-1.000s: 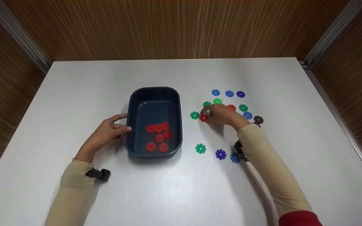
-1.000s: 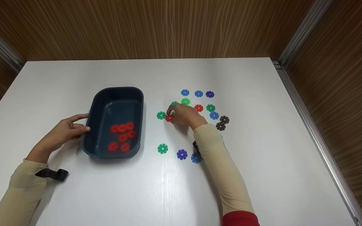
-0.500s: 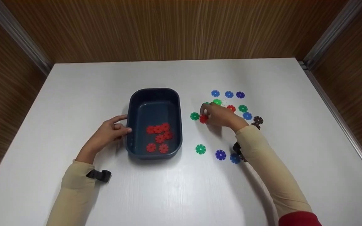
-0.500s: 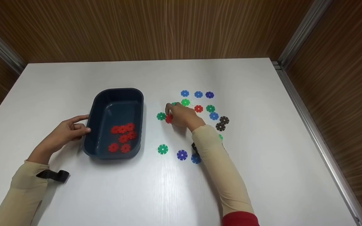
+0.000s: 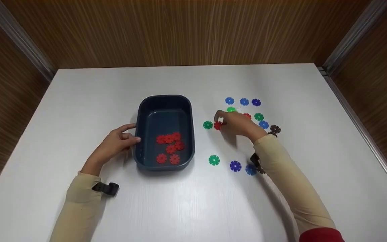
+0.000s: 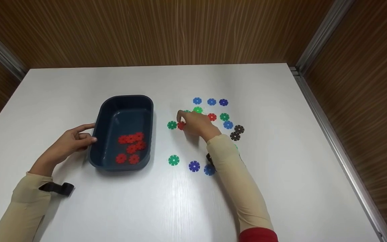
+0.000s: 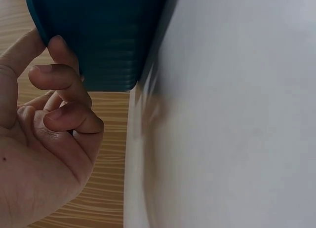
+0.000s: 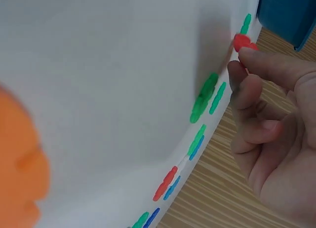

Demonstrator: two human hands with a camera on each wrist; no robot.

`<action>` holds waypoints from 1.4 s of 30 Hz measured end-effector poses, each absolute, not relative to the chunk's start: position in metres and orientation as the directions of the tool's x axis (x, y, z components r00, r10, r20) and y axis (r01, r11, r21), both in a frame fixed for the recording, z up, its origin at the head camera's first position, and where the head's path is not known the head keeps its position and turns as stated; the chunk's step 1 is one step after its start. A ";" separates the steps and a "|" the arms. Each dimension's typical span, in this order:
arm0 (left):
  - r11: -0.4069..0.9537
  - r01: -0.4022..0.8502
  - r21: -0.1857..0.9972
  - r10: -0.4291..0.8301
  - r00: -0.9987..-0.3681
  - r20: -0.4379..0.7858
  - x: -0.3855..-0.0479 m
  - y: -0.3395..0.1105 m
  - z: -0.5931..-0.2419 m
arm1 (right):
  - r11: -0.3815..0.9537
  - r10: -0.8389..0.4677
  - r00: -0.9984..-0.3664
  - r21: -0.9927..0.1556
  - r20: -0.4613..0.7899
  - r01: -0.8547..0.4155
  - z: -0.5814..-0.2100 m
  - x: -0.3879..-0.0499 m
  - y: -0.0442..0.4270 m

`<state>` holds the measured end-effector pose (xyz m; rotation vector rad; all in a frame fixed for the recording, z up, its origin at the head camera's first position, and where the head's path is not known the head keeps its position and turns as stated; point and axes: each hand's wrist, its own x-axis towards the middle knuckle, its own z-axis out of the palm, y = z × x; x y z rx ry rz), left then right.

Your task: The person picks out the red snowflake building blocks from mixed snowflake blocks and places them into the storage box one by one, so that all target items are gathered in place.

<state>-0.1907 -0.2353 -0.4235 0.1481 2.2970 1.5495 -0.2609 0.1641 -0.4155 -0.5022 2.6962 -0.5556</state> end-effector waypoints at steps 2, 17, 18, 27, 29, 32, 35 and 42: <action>0.387 -0.118 0.915 0.288 -0.927 -0.242 -0.191 -0.235 -0.423 | 0.865 -0.396 -0.885 -0.425 -0.246 -0.269 -0.413 -0.262 0.163; 0.400 -0.101 0.911 0.281 -0.932 -0.227 -0.194 -0.235 -0.425 | 0.800 -0.373 -0.905 -0.564 -0.202 -0.204 -0.385 -0.264 0.144; 0.401 -0.101 0.911 0.282 -0.932 -0.227 -0.194 -0.235 -0.425 | 0.794 -0.375 -0.906 -0.573 -0.197 -0.204 -0.383 -0.264 0.142; 0.379 -0.113 0.919 0.275 -0.934 -0.228 -0.192 -0.238 -0.424 | 0.709 -0.423 -0.900 -0.657 -0.105 -0.257 -0.376 -0.262 0.120; 0.375 -0.115 0.920 0.279 -0.932 -0.230 -0.192 -0.239 -0.424 | 0.689 -0.443 -0.893 -0.666 -0.076 -0.285 -0.375 -0.261 0.115; 0.374 -0.112 0.920 0.284 -0.931 -0.229 -0.193 -0.240 -0.424 | 0.661 -0.467 -0.884 -0.679 -0.040 -0.319 -0.372 -0.260 0.108; 0.375 -0.107 0.921 0.286 -0.931 -0.225 -0.193 -0.241 -0.424 | 0.640 -0.487 -0.873 -0.686 -0.014 -0.346 -0.371 -0.259 0.101; 0.374 -0.112 0.921 0.286 -0.930 -0.230 -0.192 -0.240 -0.423 | 0.645 -0.514 -0.857 -0.664 -0.011 -0.379 -0.368 -0.254 0.085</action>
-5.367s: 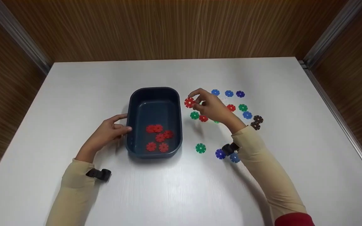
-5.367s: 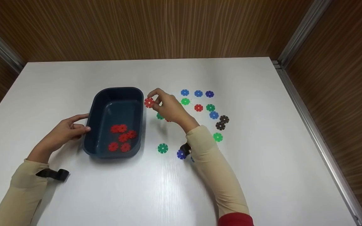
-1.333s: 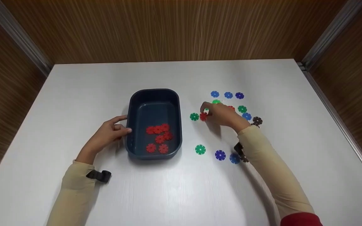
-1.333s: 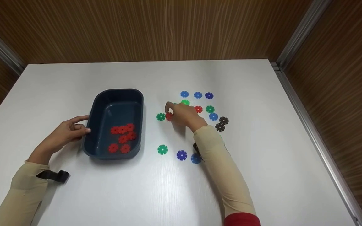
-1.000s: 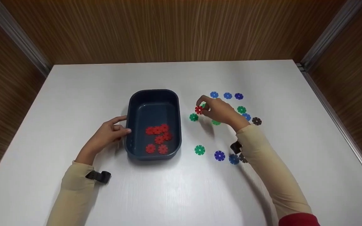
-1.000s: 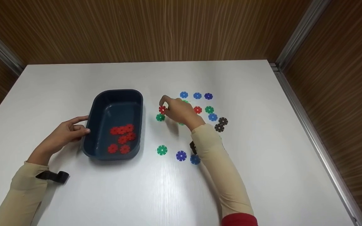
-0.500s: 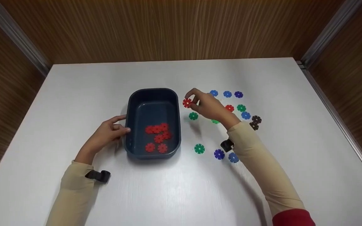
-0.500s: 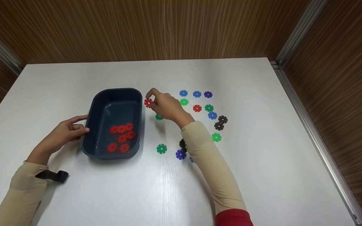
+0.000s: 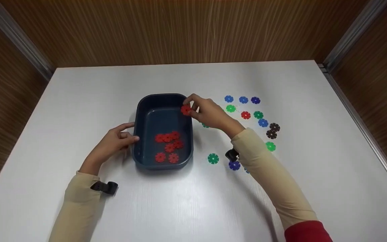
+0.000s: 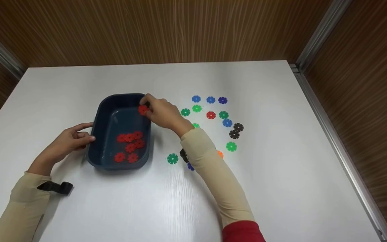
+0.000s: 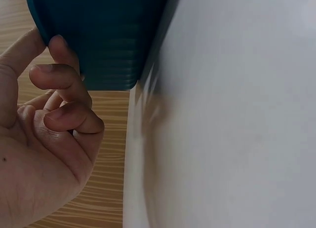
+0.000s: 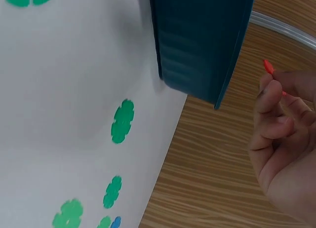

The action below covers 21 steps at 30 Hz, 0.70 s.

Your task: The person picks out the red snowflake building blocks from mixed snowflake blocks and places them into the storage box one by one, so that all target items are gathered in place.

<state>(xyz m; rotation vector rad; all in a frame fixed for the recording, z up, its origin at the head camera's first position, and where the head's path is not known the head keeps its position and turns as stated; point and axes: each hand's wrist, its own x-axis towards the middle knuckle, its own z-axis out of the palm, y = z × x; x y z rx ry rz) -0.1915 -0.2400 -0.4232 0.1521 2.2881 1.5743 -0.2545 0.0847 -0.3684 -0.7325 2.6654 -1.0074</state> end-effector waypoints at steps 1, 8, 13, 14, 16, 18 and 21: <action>0.378 -0.113 0.919 0.286 -0.930 -0.231 -0.192 -0.240 -0.423 | 0.643 -0.520 -0.854 -0.662 -0.007 -0.386 -0.368 -0.254 0.082; 0.412 -0.115 0.904 0.288 -0.925 -0.249 -0.191 -0.241 -0.422 | 0.623 -0.554 -0.833 -0.659 0.008 -0.421 -0.366 -0.246 0.064; 0.413 -0.117 0.903 0.294 -0.922 -0.253 -0.191 -0.241 -0.421 | 0.623 -0.573 -0.820 -0.649 0.002 -0.437 -0.366 -0.240 0.054; 0.411 -0.115 0.904 0.294 -0.923 -0.250 -0.191 -0.241 -0.421 | 0.621 -0.579 -0.815 -0.642 0.011 -0.449 -0.366 -0.240 0.053; 0.410 -0.110 0.906 0.294 -0.924 -0.245 -0.190 -0.240 -0.420 | 0.618 -0.590 -0.807 -0.627 0.030 -0.475 -0.366 -0.238 0.050; 0.413 -0.104 0.905 0.294 -0.925 -0.241 -0.190 -0.240 -0.419 | 0.616 -0.598 -0.800 -0.615 0.041 -0.492 -0.367 -0.237 0.048; 0.414 -0.105 0.904 0.296 -0.924 -0.242 -0.189 -0.240 -0.418 | 0.619 -0.603 -0.797 -0.606 0.042 -0.500 -0.368 -0.236 0.046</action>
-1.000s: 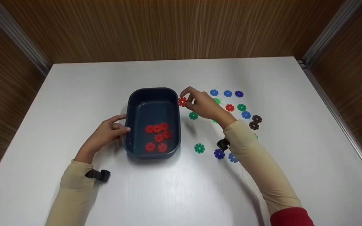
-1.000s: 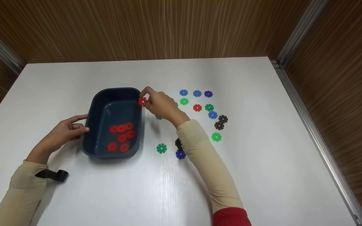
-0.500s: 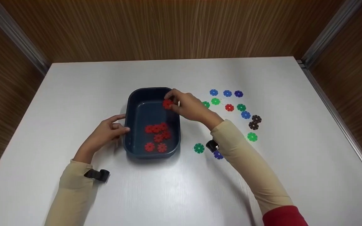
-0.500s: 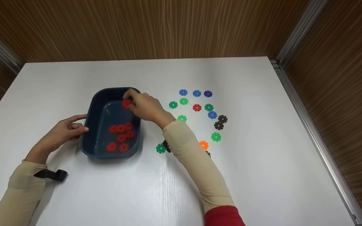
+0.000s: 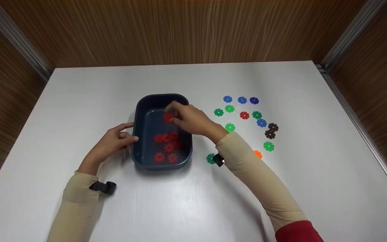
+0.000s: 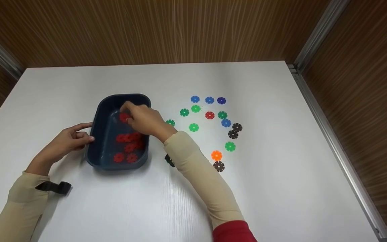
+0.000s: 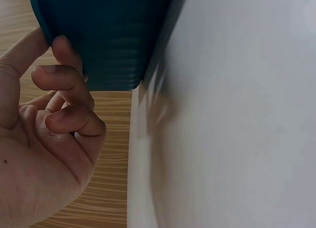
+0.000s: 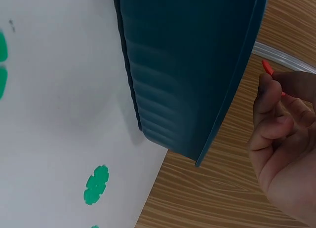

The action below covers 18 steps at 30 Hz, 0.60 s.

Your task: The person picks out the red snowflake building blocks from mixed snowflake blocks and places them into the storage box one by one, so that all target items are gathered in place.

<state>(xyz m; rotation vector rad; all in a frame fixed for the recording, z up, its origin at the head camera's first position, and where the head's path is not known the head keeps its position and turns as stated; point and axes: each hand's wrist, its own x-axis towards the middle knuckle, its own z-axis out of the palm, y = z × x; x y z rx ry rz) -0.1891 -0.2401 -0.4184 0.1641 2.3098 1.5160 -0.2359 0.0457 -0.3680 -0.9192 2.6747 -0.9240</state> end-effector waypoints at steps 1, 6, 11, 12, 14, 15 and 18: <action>0.415 -0.105 0.904 0.295 -0.924 -0.243 -0.189 -0.240 -0.419 | 0.621 -0.602 -0.797 -0.606 0.039 -0.498 -0.368 -0.236 0.045; 0.417 -0.102 0.903 0.292 -0.926 -0.239 -0.190 -0.240 -0.419 | 0.622 -0.603 -0.797 -0.608 0.029 -0.493 -0.370 -0.235 0.045; 0.415 -0.100 0.904 0.289 -0.928 -0.236 -0.190 -0.240 -0.421 | 0.614 -0.606 -0.795 -0.622 0.024 -0.486 -0.371 -0.235 0.047; 0.413 -0.102 0.905 0.290 -0.927 -0.237 -0.190 -0.240 -0.421 | 0.613 -0.604 -0.796 -0.624 0.024 -0.484 -0.371 -0.235 0.048; 0.411 -0.104 0.905 0.291 -0.927 -0.239 -0.190 -0.240 -0.422 | 0.612 -0.602 -0.798 -0.629 0.021 -0.479 -0.371 -0.236 0.051; 0.413 -0.104 0.905 0.292 -0.926 -0.239 -0.190 -0.240 -0.422 | 0.611 -0.601 -0.799 -0.633 0.019 -0.475 -0.371 -0.236 0.052; 0.416 -0.096 0.904 0.290 -0.929 -0.232 -0.189 -0.240 -0.421 | 0.611 -0.591 -0.806 -0.648 0.007 -0.454 -0.371 -0.238 0.058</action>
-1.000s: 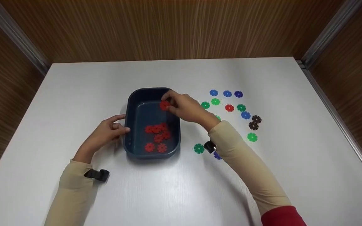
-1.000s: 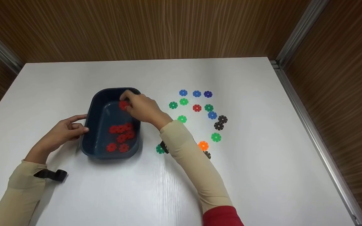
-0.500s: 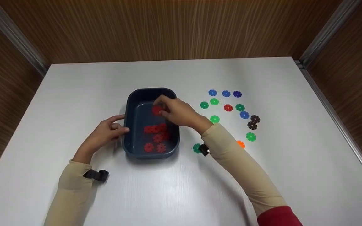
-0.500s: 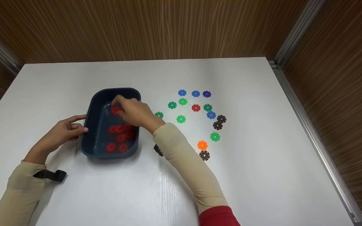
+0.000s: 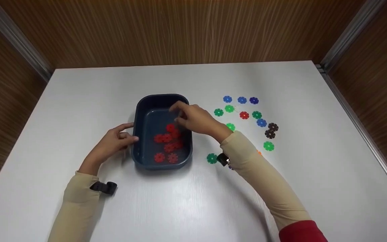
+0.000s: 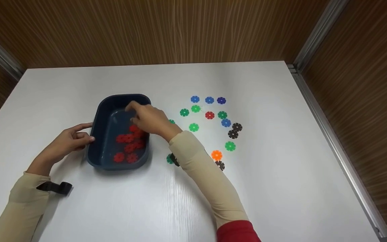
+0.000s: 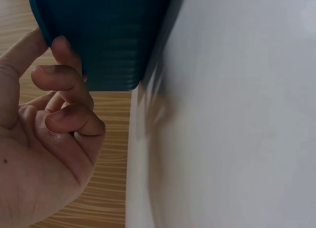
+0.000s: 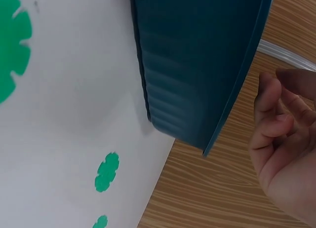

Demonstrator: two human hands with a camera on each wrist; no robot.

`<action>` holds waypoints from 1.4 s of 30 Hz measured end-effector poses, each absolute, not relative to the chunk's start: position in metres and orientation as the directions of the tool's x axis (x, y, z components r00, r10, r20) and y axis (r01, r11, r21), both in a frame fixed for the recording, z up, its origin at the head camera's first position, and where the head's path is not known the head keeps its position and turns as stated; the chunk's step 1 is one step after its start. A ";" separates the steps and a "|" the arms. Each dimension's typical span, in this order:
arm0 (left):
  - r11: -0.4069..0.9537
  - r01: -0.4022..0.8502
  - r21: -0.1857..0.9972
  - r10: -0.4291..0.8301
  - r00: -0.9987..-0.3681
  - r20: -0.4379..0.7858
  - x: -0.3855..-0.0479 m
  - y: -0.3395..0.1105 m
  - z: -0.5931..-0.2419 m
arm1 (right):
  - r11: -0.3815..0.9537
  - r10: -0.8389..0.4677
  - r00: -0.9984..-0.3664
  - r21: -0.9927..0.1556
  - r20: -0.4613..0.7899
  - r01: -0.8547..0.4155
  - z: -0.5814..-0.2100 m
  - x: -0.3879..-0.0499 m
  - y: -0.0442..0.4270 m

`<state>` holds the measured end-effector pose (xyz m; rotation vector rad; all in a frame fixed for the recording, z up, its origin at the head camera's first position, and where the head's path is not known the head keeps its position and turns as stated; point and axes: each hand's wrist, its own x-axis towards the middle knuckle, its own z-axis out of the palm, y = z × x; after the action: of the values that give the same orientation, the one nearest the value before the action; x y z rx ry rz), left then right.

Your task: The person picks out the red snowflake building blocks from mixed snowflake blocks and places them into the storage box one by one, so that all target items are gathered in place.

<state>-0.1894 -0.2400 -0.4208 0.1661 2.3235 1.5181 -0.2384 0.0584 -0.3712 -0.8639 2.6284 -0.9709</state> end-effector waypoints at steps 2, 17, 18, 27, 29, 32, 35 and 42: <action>0.415 -0.092 0.905 0.288 -0.931 -0.227 -0.189 -0.240 -0.421 | 0.614 -0.584 -0.812 -0.654 0.002 -0.443 -0.371 -0.240 0.064; 0.386 -0.097 0.917 0.292 -0.931 -0.221 -0.188 -0.239 -0.422 | 0.693 -0.445 -0.891 -0.664 -0.089 -0.280 -0.378 -0.258 0.129; 0.385 -0.096 0.918 0.292 -0.931 -0.220 -0.188 -0.239 -0.422 | 0.696 -0.437 -0.895 -0.665 -0.091 -0.272 -0.379 -0.259 0.133; 0.385 -0.096 0.918 0.290 -0.932 -0.219 -0.186 -0.238 -0.420 | 0.699 -0.401 -0.909 -0.678 -0.111 -0.226 -0.386 -0.262 0.170; 0.391 -0.090 0.916 0.289 -0.933 -0.215 -0.186 -0.238 -0.420 | 0.709 -0.392 -0.912 -0.673 -0.124 -0.213 -0.388 -0.262 0.177; 0.404 -0.081 0.911 0.288 -0.934 -0.211 -0.186 -0.238 -0.421 | 0.734 -0.381 -0.915 -0.646 -0.135 -0.210 -0.390 -0.263 0.188; 0.406 -0.078 0.911 0.287 -0.935 -0.209 -0.186 -0.238 -0.421 | 0.762 -0.350 -0.923 -0.622 -0.159 -0.181 -0.392 -0.264 0.199; 0.378 -0.104 0.920 0.290 -0.931 -0.224 -0.184 -0.237 -0.420 | 0.800 -0.280 -0.934 -0.592 -0.220 -0.100 -0.399 -0.271 0.223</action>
<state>-0.1842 -0.2366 -0.4196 0.1624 2.2952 1.5692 -0.2709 0.2226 -0.3989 -0.2910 2.6911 -0.8611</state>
